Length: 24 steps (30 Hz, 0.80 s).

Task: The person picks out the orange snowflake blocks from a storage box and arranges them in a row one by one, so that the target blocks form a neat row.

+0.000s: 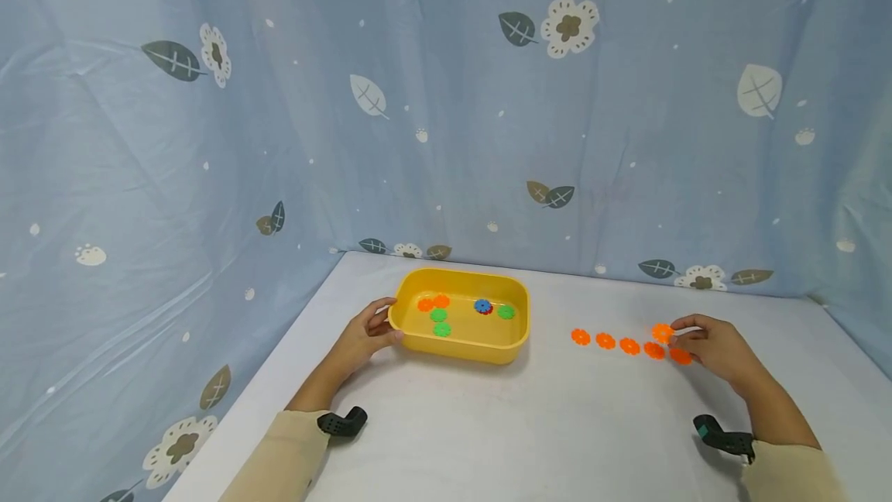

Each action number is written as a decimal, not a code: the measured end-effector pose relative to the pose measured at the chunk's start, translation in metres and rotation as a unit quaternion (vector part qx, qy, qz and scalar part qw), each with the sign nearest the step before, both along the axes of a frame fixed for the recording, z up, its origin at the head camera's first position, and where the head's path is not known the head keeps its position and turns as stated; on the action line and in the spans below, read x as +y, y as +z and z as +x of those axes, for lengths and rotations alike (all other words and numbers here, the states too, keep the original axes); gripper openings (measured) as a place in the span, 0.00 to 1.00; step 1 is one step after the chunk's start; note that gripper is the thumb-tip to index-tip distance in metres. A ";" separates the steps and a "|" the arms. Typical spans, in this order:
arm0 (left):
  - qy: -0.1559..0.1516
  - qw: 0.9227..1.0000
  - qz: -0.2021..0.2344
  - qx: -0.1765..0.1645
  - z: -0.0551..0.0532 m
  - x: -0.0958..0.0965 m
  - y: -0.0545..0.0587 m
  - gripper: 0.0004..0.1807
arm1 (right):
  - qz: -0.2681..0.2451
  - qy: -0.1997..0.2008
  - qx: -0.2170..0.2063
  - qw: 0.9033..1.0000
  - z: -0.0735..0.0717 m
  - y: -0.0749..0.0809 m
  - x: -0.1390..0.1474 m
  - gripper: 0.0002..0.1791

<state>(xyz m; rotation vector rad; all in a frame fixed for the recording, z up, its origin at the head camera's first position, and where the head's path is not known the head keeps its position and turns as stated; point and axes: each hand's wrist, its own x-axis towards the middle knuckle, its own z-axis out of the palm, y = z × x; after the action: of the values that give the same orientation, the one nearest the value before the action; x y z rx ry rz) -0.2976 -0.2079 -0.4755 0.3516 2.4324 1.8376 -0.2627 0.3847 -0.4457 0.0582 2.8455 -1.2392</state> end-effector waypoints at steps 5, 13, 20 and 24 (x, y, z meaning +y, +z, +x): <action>0.004 1.000 -0.005 -0.005 0.001 0.001 0.002 0.41 | 0.007 -0.026 -0.013 1.000 0.003 -0.004 0.014 0.23; 0.001 1.000 0.003 0.007 0.002 0.001 0.003 0.41 | 0.014 -0.040 -0.021 0.999 0.010 -0.009 0.036 0.28; -0.003 1.000 0.005 0.006 0.003 0.001 0.002 0.41 | 0.025 -0.043 -0.044 0.998 0.014 -0.013 0.053 0.30; 0.000 1.000 0.001 0.006 0.002 0.001 0.000 0.41 | 0.038 -0.050 -0.050 0.997 0.014 -0.014 0.057 0.28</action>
<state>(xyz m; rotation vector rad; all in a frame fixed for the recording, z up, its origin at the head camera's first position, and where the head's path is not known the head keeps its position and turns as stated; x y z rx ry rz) -0.2955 -0.2072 -0.4750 0.3624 2.4374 1.8445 -0.2489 0.4418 -0.4594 0.2607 2.8339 -1.1110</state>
